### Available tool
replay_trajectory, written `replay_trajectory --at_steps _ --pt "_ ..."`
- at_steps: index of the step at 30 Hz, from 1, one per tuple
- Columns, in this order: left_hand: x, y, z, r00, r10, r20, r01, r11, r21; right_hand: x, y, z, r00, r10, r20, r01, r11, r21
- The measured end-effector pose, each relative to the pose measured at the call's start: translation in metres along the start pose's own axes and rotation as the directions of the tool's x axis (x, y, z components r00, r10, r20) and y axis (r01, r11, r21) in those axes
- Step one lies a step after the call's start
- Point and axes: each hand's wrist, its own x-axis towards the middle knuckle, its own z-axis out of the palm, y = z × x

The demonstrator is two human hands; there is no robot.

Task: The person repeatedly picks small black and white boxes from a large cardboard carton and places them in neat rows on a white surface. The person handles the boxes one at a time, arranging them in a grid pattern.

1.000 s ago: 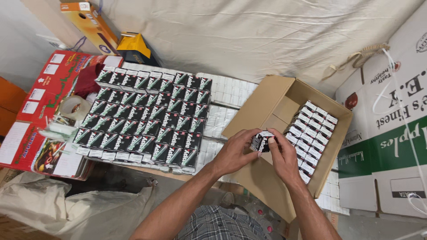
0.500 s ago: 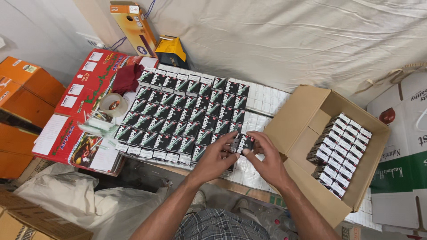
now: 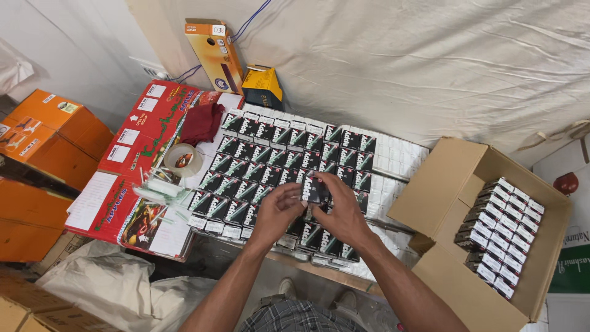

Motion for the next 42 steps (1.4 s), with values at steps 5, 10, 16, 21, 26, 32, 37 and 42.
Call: replay_trajectory --at_steps 5,10,16,21,26,32,37,42 --pt "0.042 -0.014 -0.020 0.995 0.048 -0.089 -0.044 0.998 0.046 0.044 0.006 0.020 1.000 -0.012 -0.010 0.011 1.000 -0.027" --pt "0.079 -0.021 -0.036 0.982 0.154 -0.111 -0.136 0.979 0.149 0.089 0.046 0.040 1.000 -0.028 -0.007 0.027 0.995 -0.096" --pt "0.127 -0.066 -0.046 0.980 0.117 -0.158 -0.083 0.975 0.207 0.113 0.082 0.053 0.993 0.115 0.008 -0.101 0.905 -0.413" --pt "0.124 -0.047 -0.038 0.982 -0.004 -0.188 0.042 0.979 0.199 0.104 0.085 0.056 0.993 0.116 -0.011 -0.107 0.872 -0.478" --pt "0.119 -0.036 -0.037 0.985 -0.014 -0.170 0.050 0.975 0.214 0.091 0.070 0.047 0.995 0.103 0.007 -0.090 0.896 -0.434" --pt "0.112 -0.035 -0.035 0.982 0.057 -0.178 -0.007 0.963 0.270 0.077 0.088 0.035 0.998 0.061 -0.015 -0.063 0.952 -0.301" --pt "0.079 -0.007 -0.009 0.965 0.200 -0.170 -0.126 0.921 0.368 0.054 0.072 0.001 0.998 0.052 -0.029 -0.057 0.979 -0.196" --pt "0.032 0.028 0.035 0.922 0.383 0.057 -0.363 0.805 0.469 0.007 0.045 -0.041 0.988 0.148 -0.035 -0.149 0.987 -0.059"
